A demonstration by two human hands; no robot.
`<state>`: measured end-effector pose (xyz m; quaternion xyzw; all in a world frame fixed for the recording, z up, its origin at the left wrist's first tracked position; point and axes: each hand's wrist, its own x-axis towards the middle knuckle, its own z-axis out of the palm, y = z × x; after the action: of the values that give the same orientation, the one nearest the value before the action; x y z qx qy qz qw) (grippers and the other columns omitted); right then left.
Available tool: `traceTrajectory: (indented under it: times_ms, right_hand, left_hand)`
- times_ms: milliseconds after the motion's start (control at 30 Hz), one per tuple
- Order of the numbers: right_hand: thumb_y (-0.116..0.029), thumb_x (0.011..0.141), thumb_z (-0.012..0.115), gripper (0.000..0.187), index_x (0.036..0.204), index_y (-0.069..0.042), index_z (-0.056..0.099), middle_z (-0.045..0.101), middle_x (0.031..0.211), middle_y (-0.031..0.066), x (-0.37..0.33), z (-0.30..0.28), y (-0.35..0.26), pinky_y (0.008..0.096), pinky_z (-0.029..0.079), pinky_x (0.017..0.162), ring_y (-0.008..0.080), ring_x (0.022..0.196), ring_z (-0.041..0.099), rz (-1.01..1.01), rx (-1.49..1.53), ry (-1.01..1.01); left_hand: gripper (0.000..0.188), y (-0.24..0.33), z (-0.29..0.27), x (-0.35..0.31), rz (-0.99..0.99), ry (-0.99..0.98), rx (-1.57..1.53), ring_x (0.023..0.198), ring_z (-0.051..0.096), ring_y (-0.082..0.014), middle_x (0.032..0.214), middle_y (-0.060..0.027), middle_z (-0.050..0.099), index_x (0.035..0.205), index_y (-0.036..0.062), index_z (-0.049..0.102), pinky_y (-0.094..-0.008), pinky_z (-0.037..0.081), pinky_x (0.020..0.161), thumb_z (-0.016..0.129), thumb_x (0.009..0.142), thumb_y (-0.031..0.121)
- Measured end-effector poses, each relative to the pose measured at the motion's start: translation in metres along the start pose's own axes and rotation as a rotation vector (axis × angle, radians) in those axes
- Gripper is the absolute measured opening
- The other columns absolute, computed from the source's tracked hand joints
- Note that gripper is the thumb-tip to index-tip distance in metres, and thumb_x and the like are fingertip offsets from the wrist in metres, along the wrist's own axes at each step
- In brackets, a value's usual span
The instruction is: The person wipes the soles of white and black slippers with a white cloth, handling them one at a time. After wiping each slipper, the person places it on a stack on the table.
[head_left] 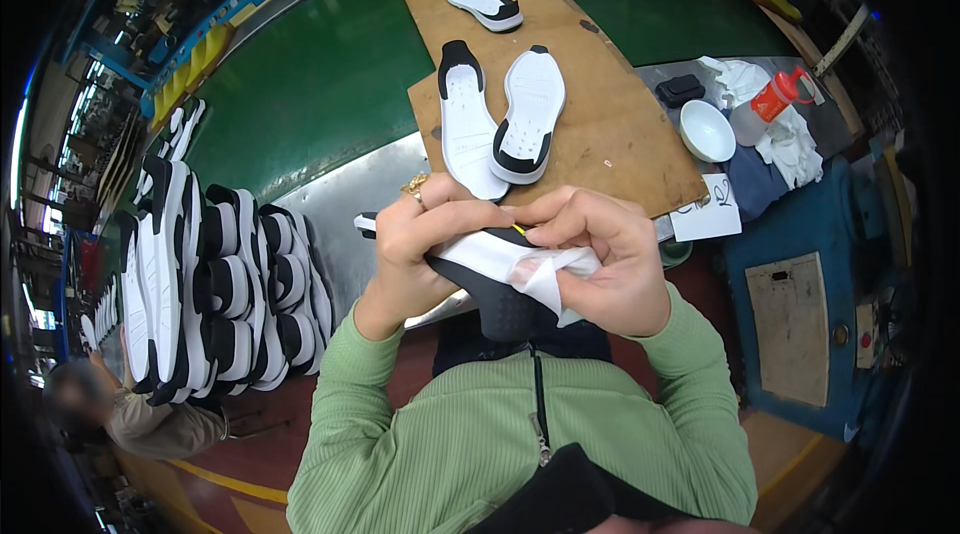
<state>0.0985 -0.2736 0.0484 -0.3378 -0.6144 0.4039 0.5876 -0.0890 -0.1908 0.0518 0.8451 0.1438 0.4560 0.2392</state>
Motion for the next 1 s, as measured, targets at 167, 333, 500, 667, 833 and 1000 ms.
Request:
traceTrajectory:
  times_ms: [167, 333, 500, 667, 833, 1000]
  right_hand:
    - [0.007, 0.072, 0.069, 0.02, 0.09, 0.006, 0.061, 0.066, 0.103, 0.0186, 0.001, 0.001, -0.001, 0.0285, 0.054, 0.081, 0.0211, 0.096, 0.068, -0.057, -0.035, -0.034]
    - [0.006, 0.072, 0.072, 0.02, 0.088, 0.005, 0.06, 0.066, 0.102, 0.019, 0.0, 0.005, -0.001, 0.0283, 0.054, 0.079, 0.0208, 0.095, 0.068, -0.023, -0.013, -0.015]
    - [0.008, 0.073, 0.07, 0.019, 0.087, 0.005, 0.059, 0.066, 0.107, 0.0214, 0.002, 0.005, -0.001, 0.028, 0.055, 0.079, 0.0213, 0.096, 0.068, -0.051, -0.021, -0.037]
    - [0.009, 0.073, 0.071, 0.023, 0.09, 0.004, 0.056, 0.066, 0.105, 0.0213, 0.004, 0.008, -0.002, 0.0286, 0.054, 0.081, 0.0213, 0.103, 0.065, 0.006, 0.075, -0.024]
    - [0.011, 0.074, 0.068, 0.025, 0.094, 0.003, 0.054, 0.064, 0.1, 0.0158, 0.006, 0.012, -0.003, 0.027, 0.055, 0.079, 0.0187, 0.102, 0.065, -0.004, 0.125, 0.006]
    - [0.007, 0.077, 0.072, 0.029, 0.097, 0.002, 0.053, 0.064, 0.101, 0.0138, 0.011, 0.013, -0.005, 0.0276, 0.054, 0.081, 0.018, 0.101, 0.064, 0.044, 0.039, -0.022]
  left_hand:
    - [0.024, 0.002, -0.003, -0.002, -0.041, 0.019, -0.037, 0.063, 0.06, -0.0146, 0.074, -0.0067, 0.062, 0.087, 0.0023, 0.068, -0.0242, 0.044, 0.057, 0.078, 0.066, 0.003]
    - [0.027, 0.005, -0.006, -0.003, -0.023, 0.033, 0.014, 0.064, 0.058, -0.0138, 0.07, -0.0031, 0.059, 0.088, 0.0052, 0.072, -0.0258, 0.042, 0.056, 0.081, 0.063, 0.009]
    - [0.029, 0.006, -0.008, -0.004, -0.009, 0.011, 0.036, 0.063, 0.058, -0.0151, 0.073, -0.0042, 0.062, 0.09, 0.0044, 0.072, -0.0269, 0.043, 0.056, 0.081, 0.063, 0.009]
    - [0.031, 0.004, -0.013, -0.002, -0.01, 0.06, -0.011, 0.062, 0.058, -0.0156, 0.074, -0.0041, 0.062, 0.09, 0.0044, 0.072, -0.0269, 0.042, 0.054, 0.081, 0.061, 0.009]
    - [0.03, 0.007, -0.011, -0.001, 0.008, 0.007, 0.049, 0.061, 0.057, -0.0163, 0.072, -0.0048, 0.06, 0.09, 0.0045, 0.073, -0.0269, 0.043, 0.055, 0.08, 0.061, 0.01]
    - [0.029, 0.003, -0.014, 0.0, 0.0, 0.054, -0.008, 0.063, 0.057, -0.0143, 0.074, -0.0052, 0.061, 0.09, 0.0046, 0.072, -0.0255, 0.042, 0.056, 0.081, 0.062, 0.008]
